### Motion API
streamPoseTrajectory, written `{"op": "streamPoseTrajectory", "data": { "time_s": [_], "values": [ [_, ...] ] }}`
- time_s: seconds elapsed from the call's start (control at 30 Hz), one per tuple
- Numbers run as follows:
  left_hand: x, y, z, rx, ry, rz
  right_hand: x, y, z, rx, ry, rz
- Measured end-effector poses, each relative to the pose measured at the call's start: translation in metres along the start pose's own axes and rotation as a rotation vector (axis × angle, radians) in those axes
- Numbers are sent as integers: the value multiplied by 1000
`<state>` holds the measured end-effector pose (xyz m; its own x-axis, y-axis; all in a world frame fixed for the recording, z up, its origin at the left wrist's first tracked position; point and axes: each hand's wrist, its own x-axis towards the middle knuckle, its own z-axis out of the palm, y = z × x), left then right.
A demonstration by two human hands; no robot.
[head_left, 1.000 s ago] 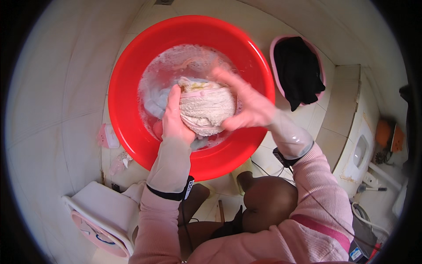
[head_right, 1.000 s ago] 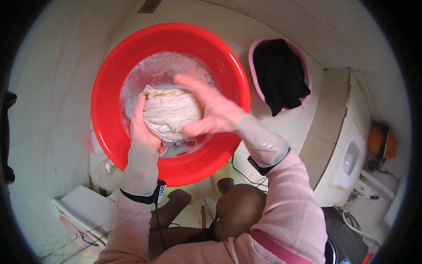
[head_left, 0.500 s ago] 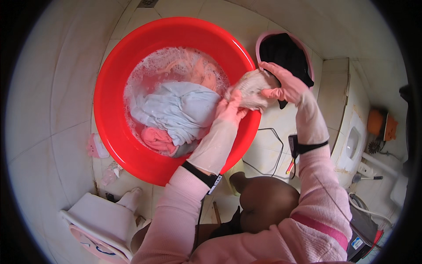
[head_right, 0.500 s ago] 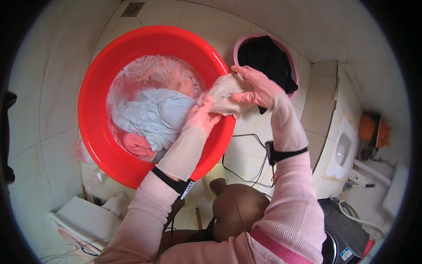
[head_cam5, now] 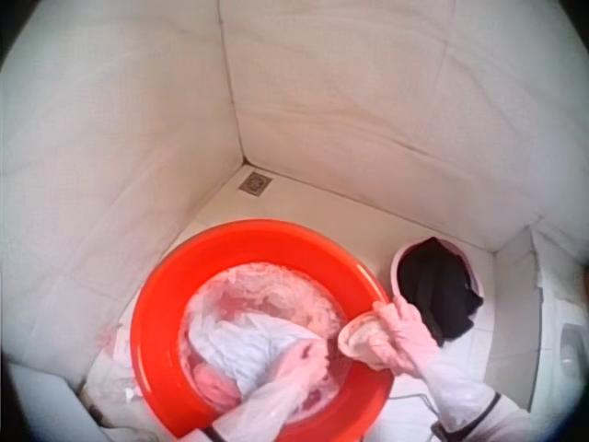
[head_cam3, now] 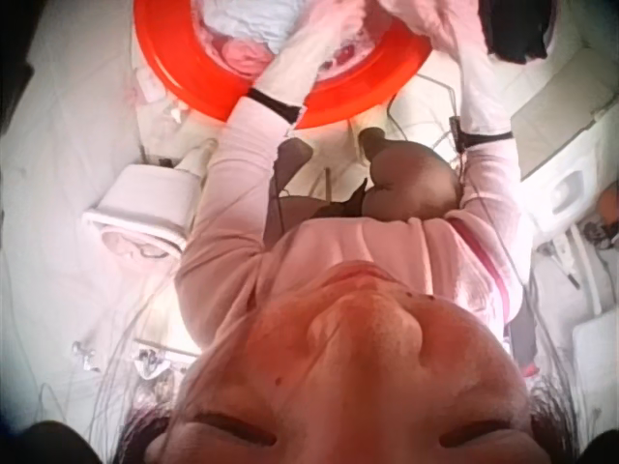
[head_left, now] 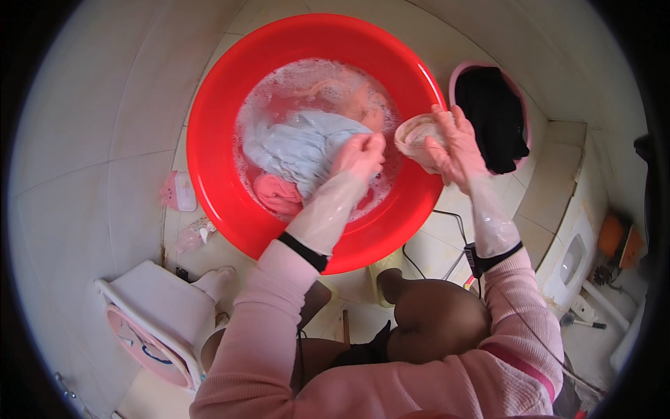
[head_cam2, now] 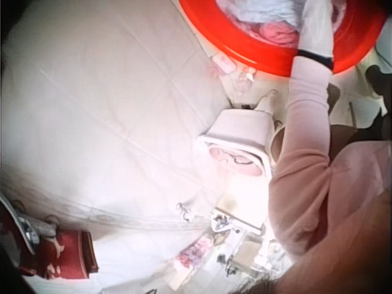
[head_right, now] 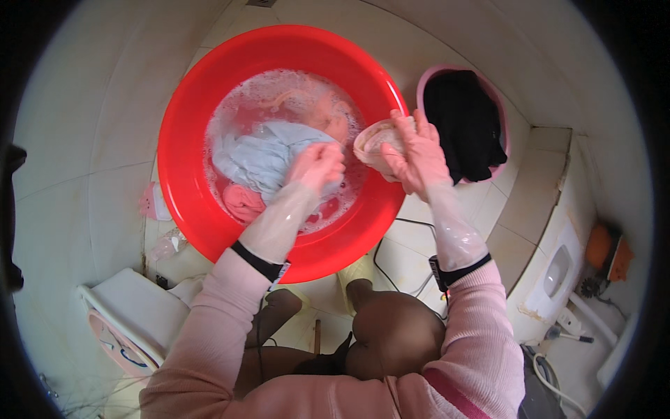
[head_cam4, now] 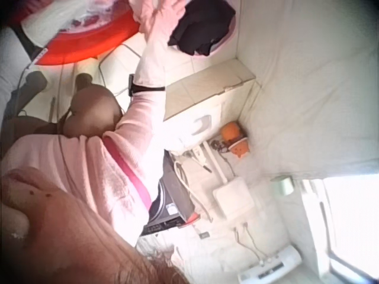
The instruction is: The person hand washes several pieces of clothing in a red basin filled with soapy water. They scrub and rinse items one by one, then transfer them to a pink basin. The person wears gloves throughout the process.
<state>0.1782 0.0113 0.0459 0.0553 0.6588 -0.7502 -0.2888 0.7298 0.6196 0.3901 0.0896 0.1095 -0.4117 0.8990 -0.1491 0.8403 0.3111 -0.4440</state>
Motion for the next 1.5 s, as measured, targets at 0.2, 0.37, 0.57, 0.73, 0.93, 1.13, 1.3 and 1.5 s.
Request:
{"op": "streamPoseTrajectory", "data": {
  "time_s": [0.2, 0.37, 0.57, 0.73, 0.93, 1.13, 1.3, 1.5],
  "values": [
    [6, -15, -121, 1380, 625, 477, 16, -58, -32, 769, 241, 58],
    [-12, -41, -122, 1384, -2, 205, 72, -140, 5, 365, -22, -361],
    [-52, -28, -101, 1391, -385, -76, 130, -118, 162, -148, -155, 307],
    [-18, 25, -162, 851, -109, -161, 121, -97, 205, -21, -66, -77],
    [67, 37, -149, 1243, 1000, 735, 108, -102, 185, -96, -187, -27],
    [90, 8, -159, 1137, 296, 324, 111, -72, 210, -105, -145, -62],
    [92, 16, -153, 802, 803, 472, 109, -81, 217, 881, 92, 263],
    [57, 0, -80, 491, 802, 1091, 133, -117, 213, 1728, -263, 473]
  ]
}}
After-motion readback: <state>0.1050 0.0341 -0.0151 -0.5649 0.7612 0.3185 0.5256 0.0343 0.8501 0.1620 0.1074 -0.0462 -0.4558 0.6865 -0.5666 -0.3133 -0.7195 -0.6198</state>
